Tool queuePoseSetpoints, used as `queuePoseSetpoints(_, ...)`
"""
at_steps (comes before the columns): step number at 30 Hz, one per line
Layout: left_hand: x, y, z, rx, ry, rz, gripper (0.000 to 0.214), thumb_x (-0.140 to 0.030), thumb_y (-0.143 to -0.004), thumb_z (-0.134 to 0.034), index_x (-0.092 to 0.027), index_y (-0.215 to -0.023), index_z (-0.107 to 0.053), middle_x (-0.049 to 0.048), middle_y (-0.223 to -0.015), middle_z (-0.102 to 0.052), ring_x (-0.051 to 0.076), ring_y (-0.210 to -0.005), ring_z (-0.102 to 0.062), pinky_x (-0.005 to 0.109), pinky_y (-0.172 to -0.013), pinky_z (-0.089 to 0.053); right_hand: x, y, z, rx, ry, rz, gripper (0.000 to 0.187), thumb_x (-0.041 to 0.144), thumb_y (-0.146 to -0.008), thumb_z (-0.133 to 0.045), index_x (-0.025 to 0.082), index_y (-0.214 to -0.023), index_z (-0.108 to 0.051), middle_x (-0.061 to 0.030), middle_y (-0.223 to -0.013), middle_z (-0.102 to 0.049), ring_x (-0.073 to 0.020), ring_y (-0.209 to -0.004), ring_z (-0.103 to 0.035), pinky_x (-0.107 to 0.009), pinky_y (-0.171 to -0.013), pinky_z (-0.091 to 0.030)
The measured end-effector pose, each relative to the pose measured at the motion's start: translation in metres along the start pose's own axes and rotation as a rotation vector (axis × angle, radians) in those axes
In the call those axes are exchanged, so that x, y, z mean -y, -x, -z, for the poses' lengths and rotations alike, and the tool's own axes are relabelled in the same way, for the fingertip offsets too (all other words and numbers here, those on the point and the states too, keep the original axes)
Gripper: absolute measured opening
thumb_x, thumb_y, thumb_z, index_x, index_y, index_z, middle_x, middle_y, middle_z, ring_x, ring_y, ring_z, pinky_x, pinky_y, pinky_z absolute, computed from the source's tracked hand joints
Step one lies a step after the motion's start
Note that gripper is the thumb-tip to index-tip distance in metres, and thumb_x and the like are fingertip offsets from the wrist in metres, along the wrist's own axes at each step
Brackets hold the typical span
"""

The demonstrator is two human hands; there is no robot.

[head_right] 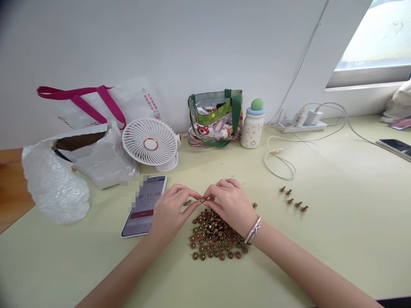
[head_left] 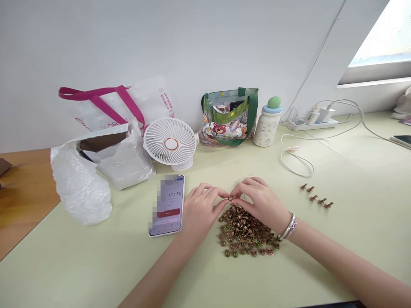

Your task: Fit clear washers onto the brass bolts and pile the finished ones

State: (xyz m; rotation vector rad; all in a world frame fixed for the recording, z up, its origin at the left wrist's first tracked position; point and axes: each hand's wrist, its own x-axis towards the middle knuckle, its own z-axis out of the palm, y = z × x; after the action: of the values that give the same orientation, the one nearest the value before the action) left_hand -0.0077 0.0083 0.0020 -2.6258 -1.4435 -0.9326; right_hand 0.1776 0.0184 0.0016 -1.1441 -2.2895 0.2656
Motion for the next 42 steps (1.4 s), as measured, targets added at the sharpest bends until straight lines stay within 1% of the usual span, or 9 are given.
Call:
queuePoseSetpoints(6, -0.0008, -0.0003, 0.0007, 0.004, -0.002, 0.000, 0.011, -0.032, -0.086, -0.052, -0.023, -0.086, -0.058, -0.0039, -0.083, -0.066, 0.016, -0.088, -0.054, 0.029, -0.074, -0.038, 0.0020, 0.0004, 0.0011, 0.038, -0.006, 0.006, 0.009, 0.027, -0.088, -0.047, 0.022, -0.088, -0.054, -0.0025, -0.084, -0.065, -0.0173, -0.084, -0.056, -0.035, -0.080, -0.039)
queuePoseSetpoints(11, -0.0014, 0.0006, -0.0002, 0.021, -0.005, -0.001, 0.011, -0.031, -0.087, -0.050, -0.022, -0.088, -0.056, -0.0033, -0.086, -0.065, 0.016, -0.089, -0.053, 0.029, -0.075, -0.037, 0.0037, -0.0004, 0.0009, 0.024, -0.061, -0.015, 0.005, 0.025, -0.086, -0.051, 0.022, -0.084, -0.054, -0.0010, -0.078, -0.063, -0.0171, -0.082, -0.055, -0.034, -0.080, -0.039)
queuePoseSetpoints(16, -0.0024, 0.0003, -0.0010, 0.052, -0.001, 0.003, 0.009, -0.028, -0.088, -0.048, -0.021, -0.089, -0.054, -0.0022, -0.090, -0.064, 0.016, -0.090, -0.053, 0.030, -0.076, -0.037, 0.0033, 0.0005, -0.0012, 0.023, -0.013, 0.009, 0.008, 0.024, -0.089, -0.046, 0.020, -0.085, -0.052, -0.0025, -0.080, -0.063, -0.0175, -0.081, -0.055, -0.035, -0.078, -0.039)
queuePoseSetpoints(19, -0.0023, -0.0009, 0.0008, 0.051, 0.001, 0.001, 0.010, -0.031, -0.086, -0.051, -0.023, -0.091, -0.056, -0.0036, -0.091, -0.065, 0.016, -0.092, -0.052, 0.030, -0.077, -0.038, 0.0033, 0.0006, -0.0016, 0.007, 0.029, 0.040, 0.011, 0.024, -0.090, -0.045, 0.019, -0.084, -0.052, -0.0030, -0.079, -0.062, -0.0176, -0.081, -0.055, -0.035, -0.080, -0.039)
queuePoseSetpoints(23, -0.0025, -0.0007, 0.0022, 0.010, -0.016, 0.014, 0.014, -0.037, -0.084, -0.053, -0.025, -0.087, -0.059, -0.0029, -0.084, -0.065, 0.017, -0.092, -0.052, 0.031, -0.077, -0.038, 0.0035, 0.0003, -0.0024, -0.054, 0.077, 0.092, 0.011, 0.024, -0.090, -0.046, 0.019, -0.081, -0.052, -0.0024, -0.077, -0.061, -0.0162, -0.078, -0.054, -0.035, -0.083, -0.039)
queuePoseSetpoints(26, -0.0033, 0.0005, 0.0015, 0.019, -0.002, 0.064, 0.016, -0.039, -0.084, -0.053, -0.025, -0.083, -0.059, -0.0028, -0.080, -0.065, 0.018, -0.090, -0.052, 0.031, -0.075, -0.038, 0.0033, 0.0003, -0.0037, -0.091, 0.088, 0.114, 0.010, 0.023, -0.089, -0.048, 0.020, -0.080, -0.051, -0.0011, -0.076, -0.061, -0.0150, -0.076, -0.053, -0.035, -0.086, -0.038)
queuePoseSetpoints(29, -0.0039, 0.0004, 0.0003, 0.073, 0.056, 0.130, 0.016, -0.039, -0.083, -0.054, -0.024, -0.081, -0.058, -0.0038, -0.080, -0.064, 0.018, -0.089, -0.052, 0.031, -0.074, -0.038, 0.0031, 0.0007, -0.0050, -0.113, 0.095, 0.122, 0.009, 0.023, -0.088, -0.050, 0.020, -0.079, -0.051, 0.0000, -0.075, -0.062, -0.0143, -0.076, -0.053, -0.035, -0.089, -0.036)
queuePoseSetpoints(36, -0.0041, -0.0024, 0.0001, 0.192, 0.207, 0.341, 0.015, -0.039, -0.082, -0.055, -0.024, -0.081, -0.059, -0.0012, -0.086, -0.057, 0.018, -0.086, -0.053, 0.033, -0.075, -0.040, 0.0031, 0.0018, -0.0030, -0.186, 0.203, 0.186, 0.014, 0.025, -0.089, -0.049, 0.020, -0.078, -0.055, -0.0012, -0.074, -0.062, -0.0143, -0.078, -0.055, -0.036, -0.092, -0.034)
queuePoseSetpoints(42, -0.0052, -0.0021, 0.0018, 0.200, 0.256, 0.369, 0.017, -0.039, -0.083, -0.052, -0.024, -0.081, -0.058, -0.0007, -0.086, -0.055, 0.018, -0.085, -0.052, 0.032, -0.075, -0.039, -0.0007, 0.0002, -0.0006, -0.221, 0.204, 0.225, 0.013, 0.027, -0.088, -0.049, 0.022, -0.082, -0.059, -0.0011, -0.075, -0.064, -0.0154, -0.083, -0.054, -0.034, -0.088, -0.036)
